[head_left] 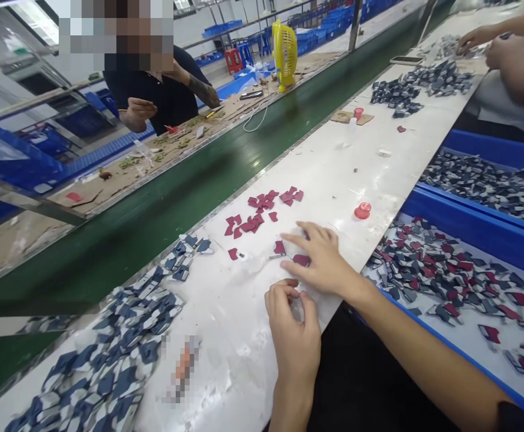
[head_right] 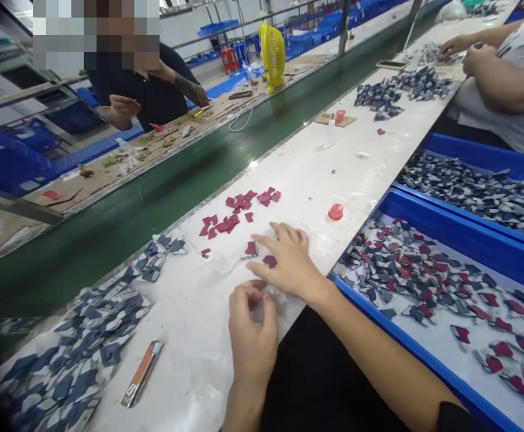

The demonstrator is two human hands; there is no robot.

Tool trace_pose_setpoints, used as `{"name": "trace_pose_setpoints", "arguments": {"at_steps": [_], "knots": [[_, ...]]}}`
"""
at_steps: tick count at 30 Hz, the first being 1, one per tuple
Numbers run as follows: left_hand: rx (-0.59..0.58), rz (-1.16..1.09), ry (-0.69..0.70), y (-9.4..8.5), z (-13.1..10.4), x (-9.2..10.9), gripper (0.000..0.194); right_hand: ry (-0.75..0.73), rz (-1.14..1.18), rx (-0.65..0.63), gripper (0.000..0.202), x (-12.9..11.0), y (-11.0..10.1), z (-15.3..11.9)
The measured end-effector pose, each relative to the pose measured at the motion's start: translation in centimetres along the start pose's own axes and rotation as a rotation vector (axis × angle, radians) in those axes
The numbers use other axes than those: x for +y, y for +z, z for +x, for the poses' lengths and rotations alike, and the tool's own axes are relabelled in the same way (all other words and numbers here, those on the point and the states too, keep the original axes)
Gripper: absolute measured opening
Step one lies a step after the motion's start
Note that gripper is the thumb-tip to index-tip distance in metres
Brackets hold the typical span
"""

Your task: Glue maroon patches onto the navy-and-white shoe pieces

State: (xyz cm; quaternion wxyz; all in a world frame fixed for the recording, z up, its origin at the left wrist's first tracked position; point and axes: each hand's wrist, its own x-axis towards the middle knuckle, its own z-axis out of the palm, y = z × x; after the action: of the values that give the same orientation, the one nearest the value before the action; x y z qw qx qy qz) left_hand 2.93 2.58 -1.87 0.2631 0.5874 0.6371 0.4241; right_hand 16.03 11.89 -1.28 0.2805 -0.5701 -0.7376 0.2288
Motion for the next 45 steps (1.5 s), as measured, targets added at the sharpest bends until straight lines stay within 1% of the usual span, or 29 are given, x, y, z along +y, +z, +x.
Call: {"name": "trace_pose_setpoints", "arguments": {"at_steps": [2,5,7,9,10,12,13,15,17,19,21,22,23,25,26,28,30,32,33,35,37,38,40,42,44,45], "knots": [[0.014,-0.040,-0.010,-0.3,-0.1,-0.3,0.012,-0.083,-0.046,-0.069,0.053,-0.7,0.8,0.6],[0.023,-0.072,-0.010,-0.6,0.0,-0.8,0.011,-0.167,-0.137,-0.100,0.031,-1.0,1.2,1.5],[0.018,-0.080,-0.007,-0.6,0.2,-0.9,0.008,-0.185,-0.198,-0.100,0.024,-0.7,0.6,1.5],[0.007,-0.084,0.002,-0.6,0.4,-0.9,0.008,-0.175,-0.247,-0.092,0.022,-0.1,-0.6,0.6],[0.000,-0.083,0.011,-0.6,0.4,-0.8,0.009,-0.165,-0.266,-0.085,0.022,0.4,-1.4,-0.2],[-0.009,-0.076,0.028,-0.6,0.4,-0.6,0.009,-0.134,-0.297,-0.058,0.020,1.8,-3.4,-2.8],[-0.017,-0.070,0.028,-0.6,0.3,-0.6,0.009,-0.118,-0.313,-0.035,0.021,2.9,-4.5,-4.4],[-0.037,-0.063,0.011,-0.6,0.0,-0.4,0.008,-0.060,-0.360,0.027,0.025,5.8,-6.8,-8.2],[-0.060,-0.064,-0.013,-0.6,-0.2,-0.3,0.007,0.045,-0.409,0.095,0.032,9.4,-9.1,-12.2],[-0.075,-0.062,-0.019,-0.5,-0.4,-0.4,0.006,0.167,-0.470,0.155,0.038,12.6,-11.1,-15.4],[-0.090,-0.049,-0.019,-0.4,-0.5,-0.4,0.006,0.300,-0.499,0.164,0.045,14.6,-12.4,-17.2],[-0.097,-0.039,-0.019,-0.4,-0.5,-0.5,0.006,0.361,-0.497,0.176,0.048,14.9,-12.8,-17.3],[-0.103,-0.028,-0.019,-0.4,-0.4,-0.5,0.006,0.407,-0.480,0.199,0.051,14.7,-12.9,-17.0],[-0.112,-0.009,-0.017,-0.5,-0.2,-0.6,0.007,0.437,-0.411,0.279,0.054,13.5,-12.5,-14.9],[-0.111,-0.004,-0.011,-0.5,-0.2,-0.5,0.007,0.414,-0.365,0.326,0.054,12.7,-12.1,-13.3],[-0.117,-0.007,0.010,-0.7,-0.3,-0.4,0.007,0.309,-0.289,0.398,0.057,11.2,-10.9,-9.6],[-0.117,-0.019,0.040,-1.1,-1.2,-0.4,0.008,0.191,-0.263,0.382,0.063,10.3,-9.6,-5.9],[-0.090,-0.023,0.068,-1.8,-2.9,-0.7,0.010,0.131,-0.286,0.341,0.055,10.2,-8.4,-2.7],[-0.055,-0.016,0.083,-2.3,-3.9,-1.0,0.011,0.117,-0.303,0.331,0.049,10.4,-7.9,-1.3],[0.050,0.037,0.127,-3.8,-5.8,-1.9,0.012,0.092,-0.322,0.331,0.045,11.0,-7.2,1.2],[0.172,0.169,0.167,-5.9,-7.2,-3.1,0.014,0.056,-0.305,0.315,0.046,11.5,-6.8,3.5],[0.232,0.262,0.169,-7.3,-7.5,-3.7,0.014,0.036,-0.294,0.300,0.046,11.7,-6.8,4.5],[0.319,0.454,0.121,-10.0,-7.6,-5.0,0.012,0.001,-0.277,0.289,0.049,11.6,-6.8,6.1],[0.354,0.586,0.052,-12.5,-7.2,-6.0,0.019,-0.026,-0.273,0.348,0.054,10.8,-6.7,7.0],[0.373,0.686,-0.016,-14.3,-6.5,-6.9,0.031,-0.029,-0.259,0.476,0.062,9.2,-6.2,6.9],[0.369,0.722,-0.047,-14.9,-6.2,-7.3,0.036,-0.039,-0.228,0.543,0.062,8.1,-5.8,6.4]]}}
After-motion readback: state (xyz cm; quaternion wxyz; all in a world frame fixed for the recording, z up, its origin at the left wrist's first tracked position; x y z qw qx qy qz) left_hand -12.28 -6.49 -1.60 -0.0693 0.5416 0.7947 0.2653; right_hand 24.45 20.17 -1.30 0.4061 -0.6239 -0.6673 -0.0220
